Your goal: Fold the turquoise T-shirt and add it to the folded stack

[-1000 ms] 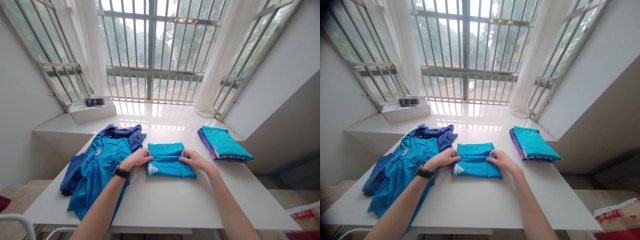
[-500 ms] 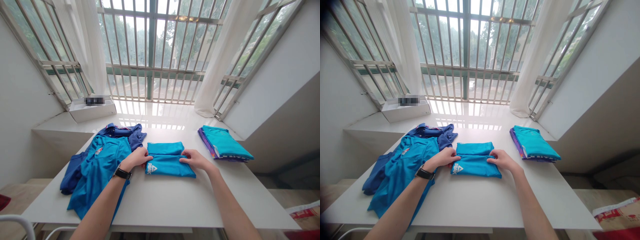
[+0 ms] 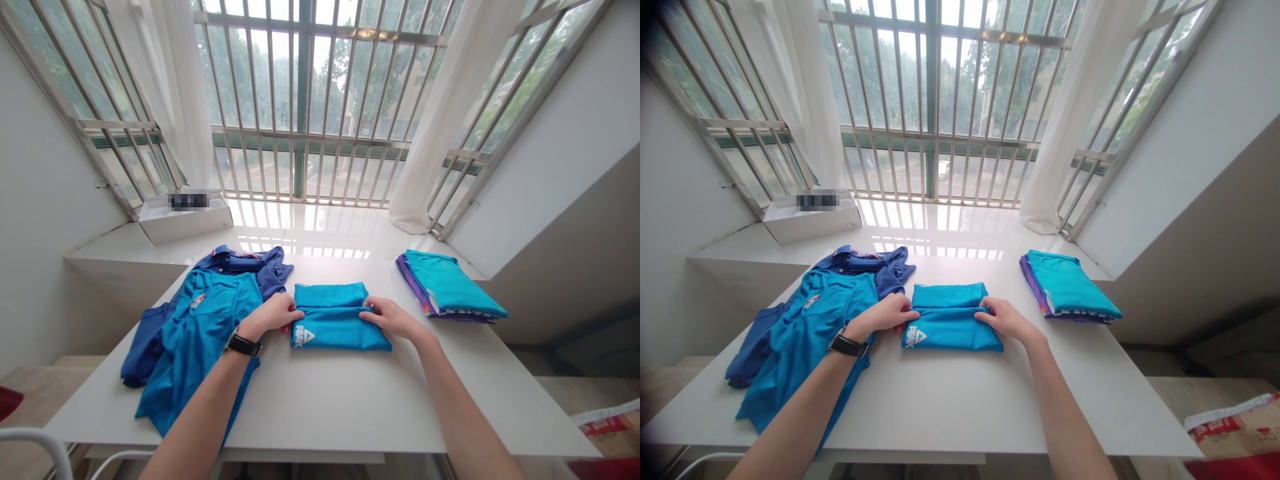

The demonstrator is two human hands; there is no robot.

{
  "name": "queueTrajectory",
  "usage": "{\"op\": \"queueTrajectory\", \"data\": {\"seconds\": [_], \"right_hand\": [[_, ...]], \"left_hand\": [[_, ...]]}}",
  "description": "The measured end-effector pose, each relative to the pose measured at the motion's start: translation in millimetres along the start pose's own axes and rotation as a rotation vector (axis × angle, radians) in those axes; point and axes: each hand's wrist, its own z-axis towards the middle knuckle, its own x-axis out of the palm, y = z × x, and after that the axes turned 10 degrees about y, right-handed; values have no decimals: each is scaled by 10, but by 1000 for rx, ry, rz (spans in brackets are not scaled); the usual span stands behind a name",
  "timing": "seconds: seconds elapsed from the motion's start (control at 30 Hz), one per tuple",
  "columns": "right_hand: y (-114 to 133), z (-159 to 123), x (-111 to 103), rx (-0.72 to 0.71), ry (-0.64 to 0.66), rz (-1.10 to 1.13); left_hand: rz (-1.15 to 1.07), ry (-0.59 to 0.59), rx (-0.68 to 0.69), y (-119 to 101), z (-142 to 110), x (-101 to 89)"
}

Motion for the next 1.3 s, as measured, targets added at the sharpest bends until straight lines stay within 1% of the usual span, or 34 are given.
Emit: {"op": "queueTrajectory", "data": {"seconds": [0.3, 0.47, 0.73, 0.87, 1.03, 1.13, 1.2, 1.23, 1.3], "right_hand": [[-44, 31, 47, 27, -39, -2], [-35, 6, 24, 74, -36, -7], [-56, 14, 11, 57, -30, -63], [-63, 31, 16, 59, -49, -82], [-58, 27, 18, 84, -70, -87], [-59, 19, 22, 92, -82, -88], [-66, 18, 27, 95, -88, -92], [-70, 18, 30, 98, -90, -94], [-77, 22, 35, 108, -91, -99]], "left_hand": [[-26, 37, -28, 22, 23, 11], [4, 21, -48, 11, 29, 21], [31, -9, -16, 2, -5, 9], [99, -61, -8, 0, -10, -8], [221, -222, -34, -23, -7, -21], [258, -272, -60, -68, -14, 0], [280, -291, -17, -116, -24, 27], [283, -288, 30, -144, -30, 43], [266, -240, 156, -203, -43, 77]]}}
